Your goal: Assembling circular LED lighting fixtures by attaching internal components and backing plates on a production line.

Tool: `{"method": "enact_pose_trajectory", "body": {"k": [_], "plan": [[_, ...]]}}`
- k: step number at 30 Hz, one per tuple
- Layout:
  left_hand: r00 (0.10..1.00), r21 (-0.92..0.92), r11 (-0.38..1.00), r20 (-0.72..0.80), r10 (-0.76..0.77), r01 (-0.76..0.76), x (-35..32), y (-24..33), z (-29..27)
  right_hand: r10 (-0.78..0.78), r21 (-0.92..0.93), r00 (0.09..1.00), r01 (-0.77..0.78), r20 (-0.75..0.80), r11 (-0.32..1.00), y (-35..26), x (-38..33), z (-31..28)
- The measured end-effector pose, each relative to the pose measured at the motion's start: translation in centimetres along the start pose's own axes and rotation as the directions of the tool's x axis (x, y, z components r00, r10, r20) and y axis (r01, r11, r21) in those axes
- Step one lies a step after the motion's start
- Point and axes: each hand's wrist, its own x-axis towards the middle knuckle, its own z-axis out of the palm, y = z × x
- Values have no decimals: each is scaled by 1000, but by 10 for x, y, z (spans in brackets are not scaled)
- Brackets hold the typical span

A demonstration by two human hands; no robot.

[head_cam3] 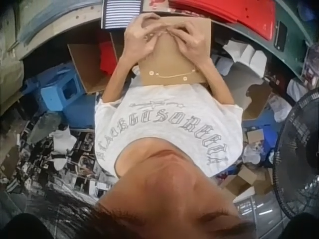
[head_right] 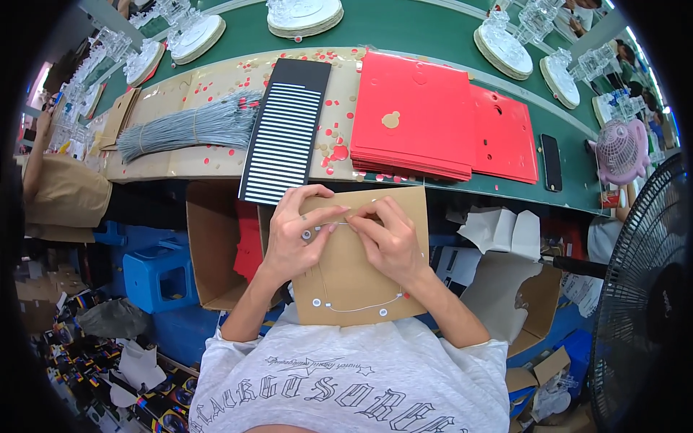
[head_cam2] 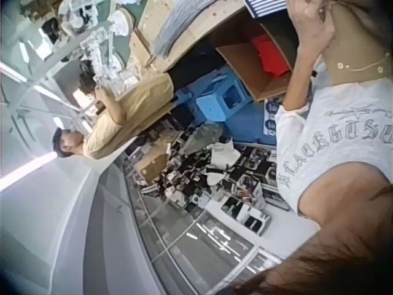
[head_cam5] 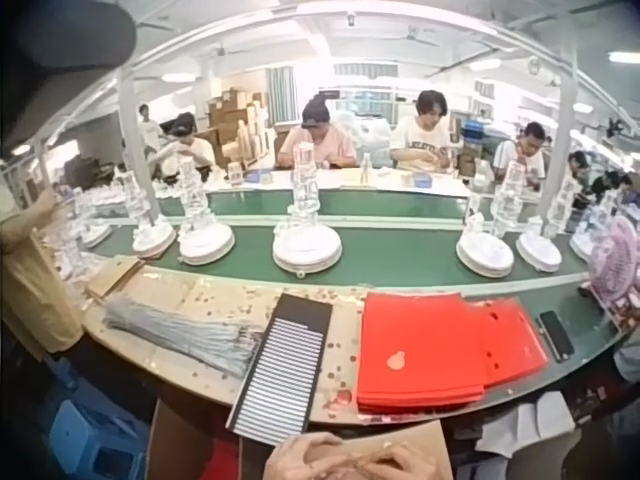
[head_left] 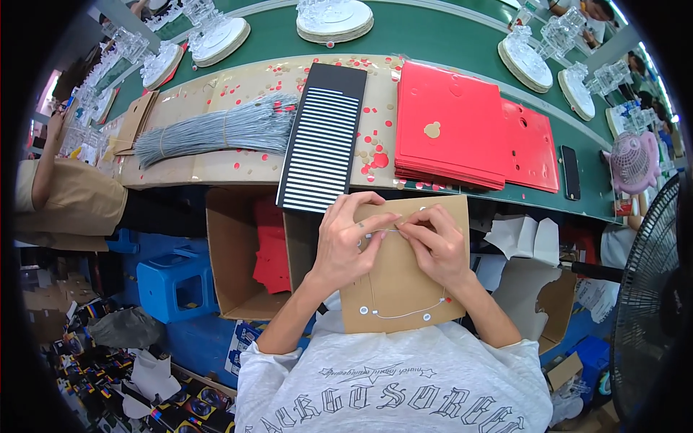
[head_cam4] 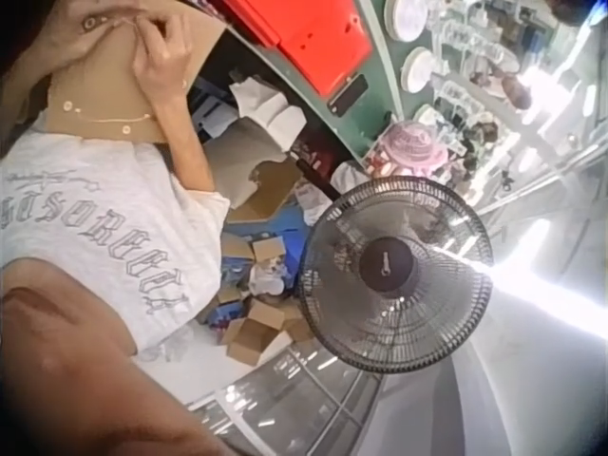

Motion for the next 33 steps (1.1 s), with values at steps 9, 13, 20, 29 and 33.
{"method": "enact_pose_trajectory", "body": {"k": [9,13,20,29,33], "plan": [[999,37,999,25,36,-37,-1,1,-2,-321,11,910,330,261,944,27,20,-17],[994,232,967,50,95,-104,-12,8,0,-260,128,946,238,194,963,34,26,-17],[989,299,944,84,119,-139,-20,7,6,-71,165,974,35,215,986,30,24,-23],[965,436,870,221,143,-229,-19,11,0,-97,253,916,-5,388,968,45,55,-28],[920,532,773,354,167,-345,-16,19,-6,-143,312,846,-29,514,950,54,72,-27]]}}
